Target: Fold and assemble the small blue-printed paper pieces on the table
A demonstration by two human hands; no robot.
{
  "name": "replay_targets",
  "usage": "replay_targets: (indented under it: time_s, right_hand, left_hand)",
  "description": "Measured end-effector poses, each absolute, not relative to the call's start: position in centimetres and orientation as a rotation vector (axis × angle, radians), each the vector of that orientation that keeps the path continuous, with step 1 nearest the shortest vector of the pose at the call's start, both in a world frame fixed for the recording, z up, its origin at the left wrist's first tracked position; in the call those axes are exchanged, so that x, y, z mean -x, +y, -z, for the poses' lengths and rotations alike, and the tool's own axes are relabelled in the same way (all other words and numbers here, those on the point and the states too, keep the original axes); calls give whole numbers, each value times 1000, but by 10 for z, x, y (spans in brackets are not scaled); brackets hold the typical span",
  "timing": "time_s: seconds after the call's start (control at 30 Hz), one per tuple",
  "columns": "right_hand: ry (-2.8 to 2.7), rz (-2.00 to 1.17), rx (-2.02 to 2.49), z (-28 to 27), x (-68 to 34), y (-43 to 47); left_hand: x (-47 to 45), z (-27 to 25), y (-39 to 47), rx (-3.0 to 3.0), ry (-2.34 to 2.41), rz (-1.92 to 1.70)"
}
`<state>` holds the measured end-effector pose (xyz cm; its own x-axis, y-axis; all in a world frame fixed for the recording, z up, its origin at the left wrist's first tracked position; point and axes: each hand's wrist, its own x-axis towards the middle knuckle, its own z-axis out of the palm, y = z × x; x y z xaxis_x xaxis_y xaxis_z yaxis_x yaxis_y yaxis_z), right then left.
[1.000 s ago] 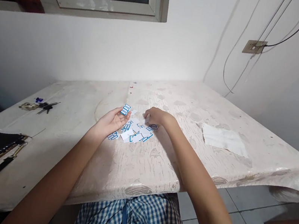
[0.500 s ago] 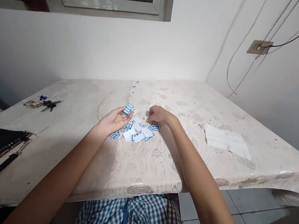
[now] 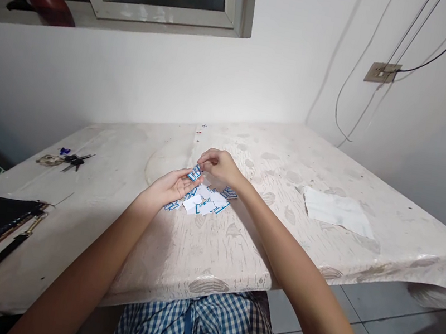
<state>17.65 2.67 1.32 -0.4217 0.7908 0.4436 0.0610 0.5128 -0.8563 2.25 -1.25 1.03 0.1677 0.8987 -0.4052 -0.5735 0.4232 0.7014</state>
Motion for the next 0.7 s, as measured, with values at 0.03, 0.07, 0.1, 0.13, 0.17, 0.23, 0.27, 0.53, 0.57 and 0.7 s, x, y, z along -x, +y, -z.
replay_targets:
  time_s: [0.03, 0.07, 0.1, 0.13, 0.17, 0.23, 0.27, 0.53, 0.57, 0.7]
  right_hand:
    - [-1823, -979, 738, -12, -175, 27]
    - [-1822, -965, 765, -10, -174, 27]
    - [-1826, -946, 786, -10, -174, 27]
    - [-1834, -923, 803, -9, -173, 27]
    - [-1844, -894, 814, -9, -173, 27]
    - [-1863, -836, 832, -9, -173, 26]
    - [-1869, -812, 840, -10, -172, 26]
    - [-1904, -717, 798, -8, -168, 20]
    - [-1913, -702, 783, -7, -167, 19]
    - [-1951, -651, 754, -8, -167, 16]
  left_hand:
    - [-22, -10, -12, -433, 880, -1097]
    - [-22, -10, -12, -429, 861, -1098]
    - [-22, -10, -12, -424, 843, -1100]
    - [-22, -10, -12, -418, 829, -1102]
    - [-21, -10, -13, -412, 820, -1104]
    - [-21, -10, -13, -398, 818, -1099]
    - [-21, -10, -13, -388, 822, -1093]
    - [-22, -10, -13, -378, 807, -1099]
    - [-23, -10, -13, -386, 823, -1098]
    - [-24, -9, -14, -396, 833, -1094]
